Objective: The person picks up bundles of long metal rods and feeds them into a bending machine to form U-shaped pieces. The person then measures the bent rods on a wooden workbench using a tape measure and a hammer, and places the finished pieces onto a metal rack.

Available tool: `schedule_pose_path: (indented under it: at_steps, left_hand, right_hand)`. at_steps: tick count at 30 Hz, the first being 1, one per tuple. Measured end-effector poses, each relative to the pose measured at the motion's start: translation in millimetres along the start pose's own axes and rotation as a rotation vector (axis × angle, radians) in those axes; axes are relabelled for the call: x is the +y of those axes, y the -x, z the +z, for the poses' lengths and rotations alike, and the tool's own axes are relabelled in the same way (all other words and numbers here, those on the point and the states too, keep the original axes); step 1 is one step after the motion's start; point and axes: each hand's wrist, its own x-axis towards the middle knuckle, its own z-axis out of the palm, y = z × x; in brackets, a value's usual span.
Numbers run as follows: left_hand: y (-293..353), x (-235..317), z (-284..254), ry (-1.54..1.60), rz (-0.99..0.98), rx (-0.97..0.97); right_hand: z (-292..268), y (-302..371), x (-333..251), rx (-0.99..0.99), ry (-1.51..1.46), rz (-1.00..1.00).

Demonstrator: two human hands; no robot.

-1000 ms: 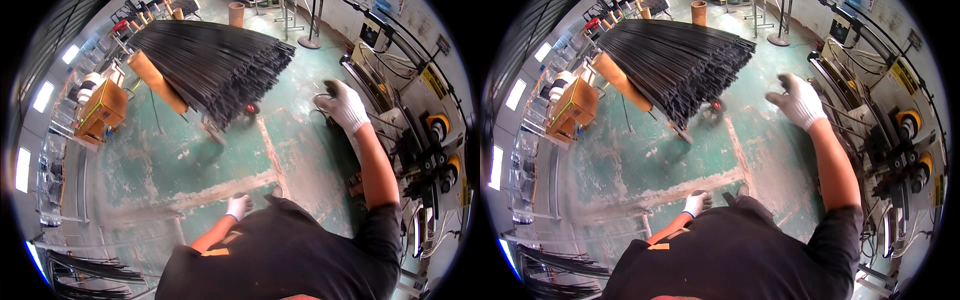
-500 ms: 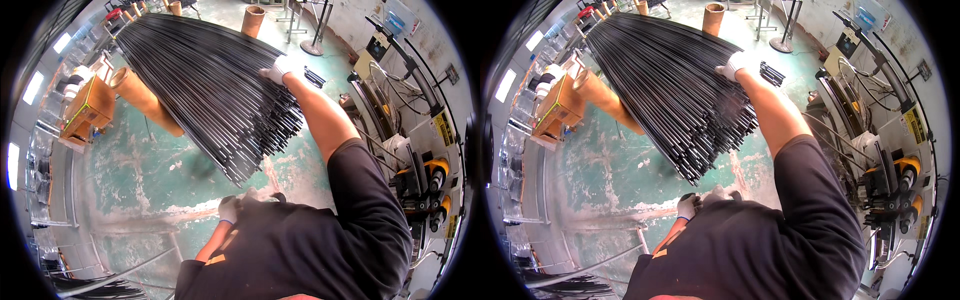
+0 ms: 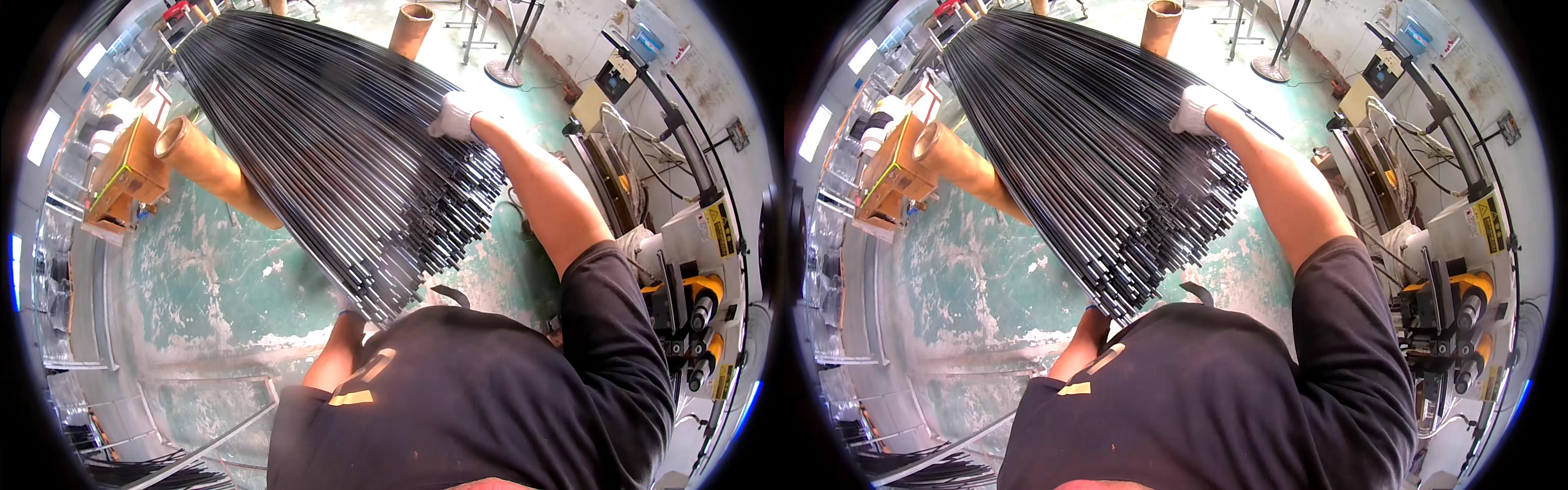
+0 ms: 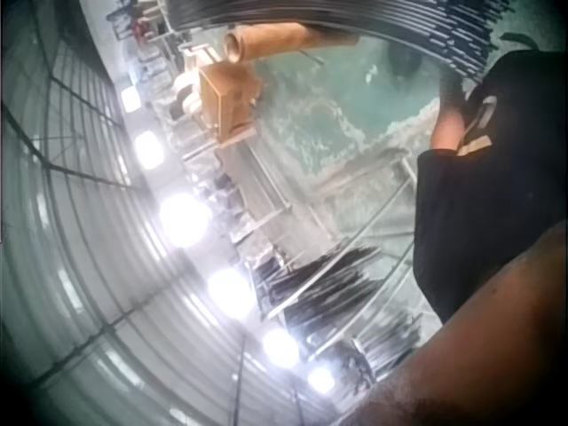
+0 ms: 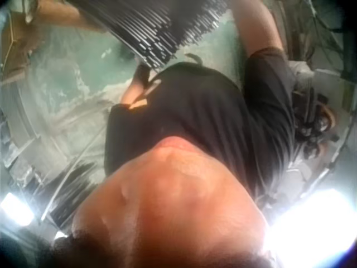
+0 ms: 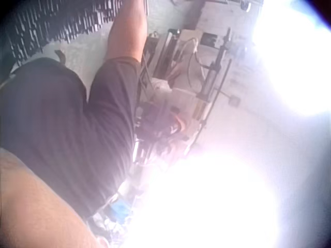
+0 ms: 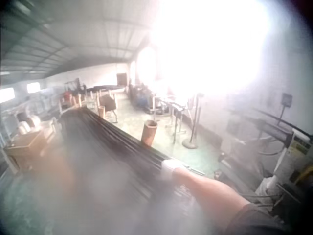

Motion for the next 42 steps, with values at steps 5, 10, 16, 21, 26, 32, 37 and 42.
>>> schedule_pose_path:
  at_steps: [5, 10, 16, 21, 26, 32, 37, 42]
  left_hand:
    - [1, -9, -69, -0.411, 0.367, 0.001]
    - [89, 33, -19, -0.288, 0.382, 0.393]
    - [156, 102, 3, -0.05, 0.66, 0.72]
    - [181, 135, 74, -0.184, 0.803, 0.467]
    - [180, 145, 170, -0.322, 0.756, 0.171]
    - [156, 122, 292, -0.527, 0.466, -0.235]
    - [97, 87, 360, -0.715, 0.099, -0.366]
    - [57, 30, 414, -0.467, -0.056, -0.382]
  right_hand:
    - [-29, -20, -40, -0.166, 0.029, -0.091]
    - [-27, -29, 6, -0.261, -0.319, -0.126]
    - [-26, -18, -13, -0.393, -0.566, -0.15]
    - [-25, 19, -19, -0.45, -0.95, -0.094]
    - [-43, 92, -26, -0.337, -0.654, -0.13]
    - [-55, 254, 11, -0.337, -0.438, 0.069]
    - [-68, 402, 45, -0.121, -0.345, 0.218]
    - [-55, 513, 61, 0.032, -0.107, 0.432]
